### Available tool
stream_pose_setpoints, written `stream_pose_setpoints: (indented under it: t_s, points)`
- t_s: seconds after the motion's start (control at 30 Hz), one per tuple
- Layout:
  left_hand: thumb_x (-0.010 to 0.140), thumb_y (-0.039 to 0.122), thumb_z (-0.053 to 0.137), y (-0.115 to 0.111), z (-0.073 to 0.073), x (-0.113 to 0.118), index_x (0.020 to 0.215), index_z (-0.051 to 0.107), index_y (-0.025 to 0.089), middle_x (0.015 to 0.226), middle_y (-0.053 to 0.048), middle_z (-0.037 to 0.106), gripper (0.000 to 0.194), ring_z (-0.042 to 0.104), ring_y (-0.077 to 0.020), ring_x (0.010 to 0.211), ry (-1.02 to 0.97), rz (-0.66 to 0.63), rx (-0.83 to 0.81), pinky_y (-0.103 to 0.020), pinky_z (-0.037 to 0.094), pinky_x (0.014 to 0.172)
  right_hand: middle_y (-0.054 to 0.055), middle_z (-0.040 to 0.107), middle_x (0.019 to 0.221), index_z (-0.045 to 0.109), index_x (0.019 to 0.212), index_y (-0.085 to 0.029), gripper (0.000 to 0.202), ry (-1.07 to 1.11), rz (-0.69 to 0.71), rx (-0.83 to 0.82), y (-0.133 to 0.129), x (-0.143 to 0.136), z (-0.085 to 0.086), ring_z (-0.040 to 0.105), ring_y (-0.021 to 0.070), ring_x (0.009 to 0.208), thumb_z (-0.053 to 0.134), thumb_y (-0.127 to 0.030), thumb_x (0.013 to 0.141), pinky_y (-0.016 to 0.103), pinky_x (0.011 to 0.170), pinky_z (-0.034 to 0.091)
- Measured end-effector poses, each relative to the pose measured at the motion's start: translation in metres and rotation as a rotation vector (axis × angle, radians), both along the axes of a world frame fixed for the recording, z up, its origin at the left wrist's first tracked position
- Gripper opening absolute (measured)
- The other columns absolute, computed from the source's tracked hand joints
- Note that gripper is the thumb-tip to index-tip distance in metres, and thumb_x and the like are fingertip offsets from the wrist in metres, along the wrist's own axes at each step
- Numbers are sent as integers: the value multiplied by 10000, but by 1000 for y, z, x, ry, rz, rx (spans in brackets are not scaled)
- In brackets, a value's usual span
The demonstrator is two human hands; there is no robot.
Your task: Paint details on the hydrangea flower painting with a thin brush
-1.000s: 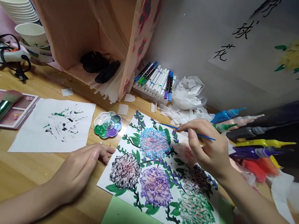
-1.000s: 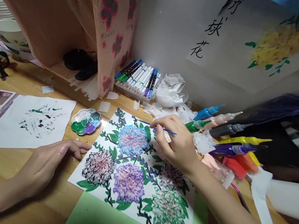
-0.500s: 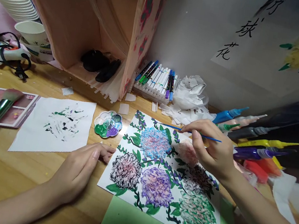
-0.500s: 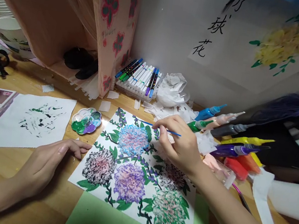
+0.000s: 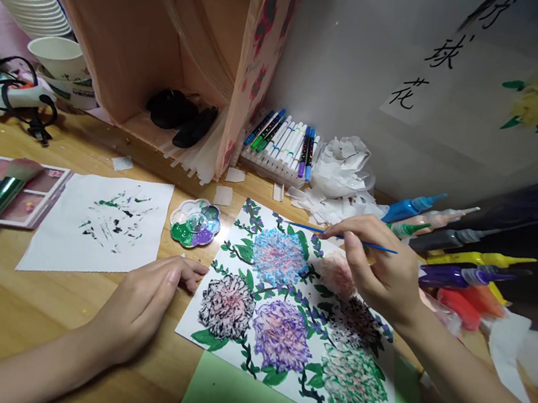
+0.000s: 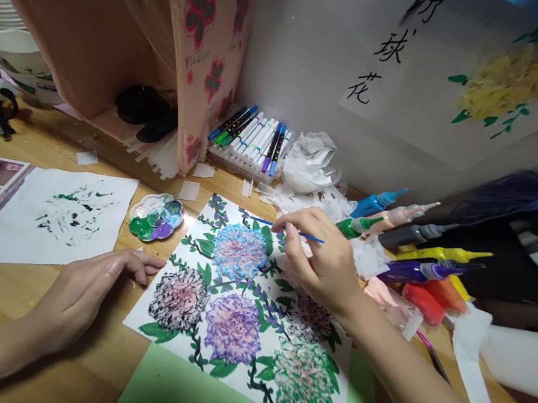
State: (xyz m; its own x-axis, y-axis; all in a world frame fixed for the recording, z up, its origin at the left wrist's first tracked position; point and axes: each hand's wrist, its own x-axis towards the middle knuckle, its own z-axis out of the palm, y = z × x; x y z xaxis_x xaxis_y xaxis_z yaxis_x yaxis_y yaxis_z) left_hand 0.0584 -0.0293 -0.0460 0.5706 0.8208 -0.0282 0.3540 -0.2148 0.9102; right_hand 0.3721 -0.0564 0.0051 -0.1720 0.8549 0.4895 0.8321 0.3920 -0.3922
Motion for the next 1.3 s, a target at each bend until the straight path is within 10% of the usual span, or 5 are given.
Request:
stream_pose_setpoints:
  t_s: [0.3,0.73,1.07,1.3]
  points:
    - [970,273,221,4,-2,-3,806,540,199,980,-46,658,366,585,-173,1020,27,-67,69,-294,436,896,29,638,892,609,949,-245,212,363,111,-170,16,-51,22,602,167,855,399,-272,936,331,764,476]
    - [963,227,218,2,0,-2,796,536,181,907,-51,640,362,587,-161,998,17,-90,150,-300,444,862,46,647,844,599,881,-183,234,139,280,-319,33,-82,19,592,159,810,377,-237,932,301,732,449]
    - [961,247,223,3,3,-4,809,550,184,967,-63,655,366,583,-168,1031,52,-96,91,-302,445,896,38,659,865,603,915,-204,229,236,269,-278,29,-71,19,611,158,836,379,-247,931,319,759,481]
    - [962,305,240,3,1,-4,815,564,202,1028,-68,673,370,594,-199,1021,49,-54,48,-318,437,899,15,616,731,593,754,-237,277,350,-113,5,10,-11,18,580,150,691,388,-275,937,324,665,456]
